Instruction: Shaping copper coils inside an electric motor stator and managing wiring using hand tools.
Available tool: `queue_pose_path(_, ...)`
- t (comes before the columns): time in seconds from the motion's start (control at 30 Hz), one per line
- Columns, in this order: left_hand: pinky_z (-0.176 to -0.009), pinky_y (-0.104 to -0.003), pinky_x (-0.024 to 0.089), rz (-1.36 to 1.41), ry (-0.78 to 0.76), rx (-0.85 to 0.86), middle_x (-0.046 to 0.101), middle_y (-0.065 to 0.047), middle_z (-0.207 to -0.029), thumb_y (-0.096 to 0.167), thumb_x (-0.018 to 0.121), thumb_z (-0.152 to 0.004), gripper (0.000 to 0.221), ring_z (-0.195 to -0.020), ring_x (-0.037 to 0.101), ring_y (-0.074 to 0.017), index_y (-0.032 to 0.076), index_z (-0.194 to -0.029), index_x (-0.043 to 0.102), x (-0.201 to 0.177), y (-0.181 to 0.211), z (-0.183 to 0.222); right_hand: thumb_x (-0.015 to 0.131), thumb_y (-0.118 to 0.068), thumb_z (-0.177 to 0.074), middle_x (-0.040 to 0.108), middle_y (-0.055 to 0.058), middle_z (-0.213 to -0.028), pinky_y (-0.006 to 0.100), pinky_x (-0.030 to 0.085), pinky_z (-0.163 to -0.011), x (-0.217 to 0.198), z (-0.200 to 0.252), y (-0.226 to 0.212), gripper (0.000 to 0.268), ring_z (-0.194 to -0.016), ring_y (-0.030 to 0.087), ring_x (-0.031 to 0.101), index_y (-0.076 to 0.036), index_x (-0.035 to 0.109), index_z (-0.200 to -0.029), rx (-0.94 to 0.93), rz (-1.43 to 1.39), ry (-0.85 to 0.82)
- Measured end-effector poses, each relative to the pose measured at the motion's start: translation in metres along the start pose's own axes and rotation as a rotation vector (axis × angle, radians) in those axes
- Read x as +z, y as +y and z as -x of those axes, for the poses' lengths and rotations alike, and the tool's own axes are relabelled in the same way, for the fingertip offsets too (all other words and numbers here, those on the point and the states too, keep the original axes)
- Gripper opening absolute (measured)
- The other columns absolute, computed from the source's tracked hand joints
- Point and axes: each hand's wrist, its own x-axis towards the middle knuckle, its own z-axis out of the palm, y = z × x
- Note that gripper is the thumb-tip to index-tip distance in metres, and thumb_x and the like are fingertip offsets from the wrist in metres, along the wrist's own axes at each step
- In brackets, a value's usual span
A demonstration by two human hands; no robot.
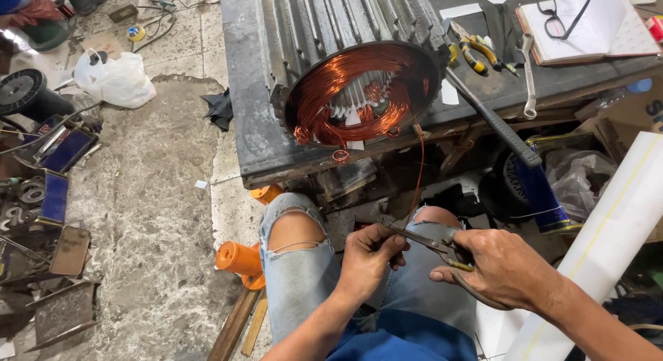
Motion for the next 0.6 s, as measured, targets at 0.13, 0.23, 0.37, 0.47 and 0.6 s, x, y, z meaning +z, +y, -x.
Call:
queue_pose_path(0.13,-0.053,-0.026,0.052,-0.013,-0.006,0.013,0.069,-0.011,-0.064,0.012,0.072,-0.097,0.018,-0.054,0.063,-0.0152,0.001,-0.083,0.072,0.0,0.004,0.001,0.072,-0.079,-0.078,0.074,-0.004,-0.076,0.036,0.053,-0.073,-0.003,0.001,-0.002,0.056,-0.078,0.022,0.071,-0.024,0.064,-0.087,0.005,0.008,-0.023)
queue_pose_path(0.23,-0.052,-0.025,0.053,-0.009,0.0,0.008,0.071,-0.011,-0.067,0.01,0.073,-0.096,0.017,-0.054,0.064,-0.015,0.0,-0.082,0.073,0.0,0.004,0.0,0.073,-0.078,-0.078,0.073,-0.006,-0.077,0.034,0.054,-0.073,-0.007,0.002,-0.006,0.056,-0.077,0.02,0.07,-0.024,0.064,-0.087,0.016,0.0,-0.041)
queue_pose_path(0.37,-0.051,-0.023,0.052,0.01,-0.007,-0.01,0.074,-0.01,-0.071,0.011,0.076,-0.094,0.016,-0.055,0.067,-0.0143,0.0,-0.082,0.074,-0.002,0.005,-0.002,0.076,-0.076,-0.077,0.075,-0.005,-0.081,0.036,0.052,-0.074,-0.002,-0.001,-0.002,0.054,-0.082,0.022,0.071,-0.024,0.064,-0.086,-0.005,-0.002,-0.015)
queue_pose_path(0.47,-0.05,-0.022,0.052,0.055,-0.003,-0.05,0.076,-0.013,-0.077,0.009,0.077,-0.093,0.013,-0.057,0.069,-0.016,0.001,-0.083,0.073,-0.003,0.002,-0.002,0.078,-0.076,-0.076,0.072,-0.004,-0.076,0.037,0.051,-0.071,0.004,-0.005,0.004,0.058,-0.078,0.022,0.069,-0.022,0.059,-0.078,-0.05,-0.013,0.011)
queue_pose_path(0.6,-0.052,-0.024,0.057,0.102,-0.027,-0.029,0.073,-0.013,-0.075,0.006,0.075,-0.093,0.013,-0.058,0.069,-0.0179,-0.002,-0.084,0.072,-0.004,0.004,-0.002,0.076,-0.079,-0.078,0.067,-0.005,-0.072,0.035,0.048,-0.068,-0.001,-0.004,0.0,0.061,-0.071,0.019,0.066,-0.022,0.056,-0.075,-0.04,-0.012,-0.013)
